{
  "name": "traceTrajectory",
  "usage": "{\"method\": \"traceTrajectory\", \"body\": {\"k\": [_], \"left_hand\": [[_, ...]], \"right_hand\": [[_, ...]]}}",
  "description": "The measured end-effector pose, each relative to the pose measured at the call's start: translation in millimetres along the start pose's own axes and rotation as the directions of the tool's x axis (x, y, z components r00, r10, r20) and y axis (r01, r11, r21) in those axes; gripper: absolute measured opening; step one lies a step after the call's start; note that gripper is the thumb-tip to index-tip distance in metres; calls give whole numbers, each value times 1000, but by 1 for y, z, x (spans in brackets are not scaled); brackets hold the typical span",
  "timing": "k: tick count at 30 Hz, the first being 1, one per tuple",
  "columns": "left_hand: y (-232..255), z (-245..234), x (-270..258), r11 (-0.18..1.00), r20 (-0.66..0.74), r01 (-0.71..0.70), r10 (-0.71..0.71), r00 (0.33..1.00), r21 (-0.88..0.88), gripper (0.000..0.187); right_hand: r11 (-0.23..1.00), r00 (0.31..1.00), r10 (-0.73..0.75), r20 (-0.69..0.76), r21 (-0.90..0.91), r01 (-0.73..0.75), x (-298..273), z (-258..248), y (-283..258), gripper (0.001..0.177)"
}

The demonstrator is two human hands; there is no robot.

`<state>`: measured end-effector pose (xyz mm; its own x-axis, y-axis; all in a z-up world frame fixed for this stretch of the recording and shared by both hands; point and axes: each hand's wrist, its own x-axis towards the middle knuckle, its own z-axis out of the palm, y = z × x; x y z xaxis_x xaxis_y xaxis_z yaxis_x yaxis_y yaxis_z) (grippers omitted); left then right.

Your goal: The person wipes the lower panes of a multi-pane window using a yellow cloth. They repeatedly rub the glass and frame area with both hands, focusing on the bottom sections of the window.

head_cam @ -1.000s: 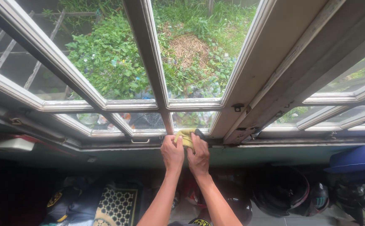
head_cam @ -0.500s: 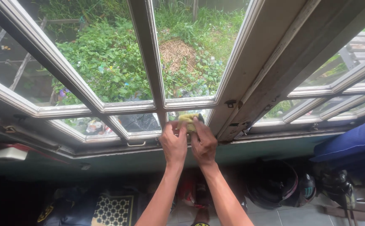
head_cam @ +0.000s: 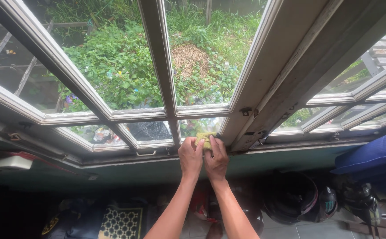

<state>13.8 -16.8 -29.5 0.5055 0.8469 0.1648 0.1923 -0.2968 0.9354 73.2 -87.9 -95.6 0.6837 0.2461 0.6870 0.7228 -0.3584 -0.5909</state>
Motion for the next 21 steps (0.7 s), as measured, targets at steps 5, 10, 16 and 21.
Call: {"method": "traceTrajectory", "body": {"k": [5,10,16,21], "left_hand": [[29,-40,-10,993,109,-122,122,987,-10,24],[36,-70,2,987,260,-112,138,956,-112,26],[35,-87,15,973,259,-226,204,944,56,21],[26,-66,6,987,-94,105,-117,989,-117,37]], "right_hand": [[954,968,197,155,196,-225,-11,-43,-29,53],[288,630,645,433,626,-725,-12,-31,-50,32],[551,751,586,303,531,-644,-2,6,-42,86],[592,760,629,167,530,-607,30,14,-58,20]]}}
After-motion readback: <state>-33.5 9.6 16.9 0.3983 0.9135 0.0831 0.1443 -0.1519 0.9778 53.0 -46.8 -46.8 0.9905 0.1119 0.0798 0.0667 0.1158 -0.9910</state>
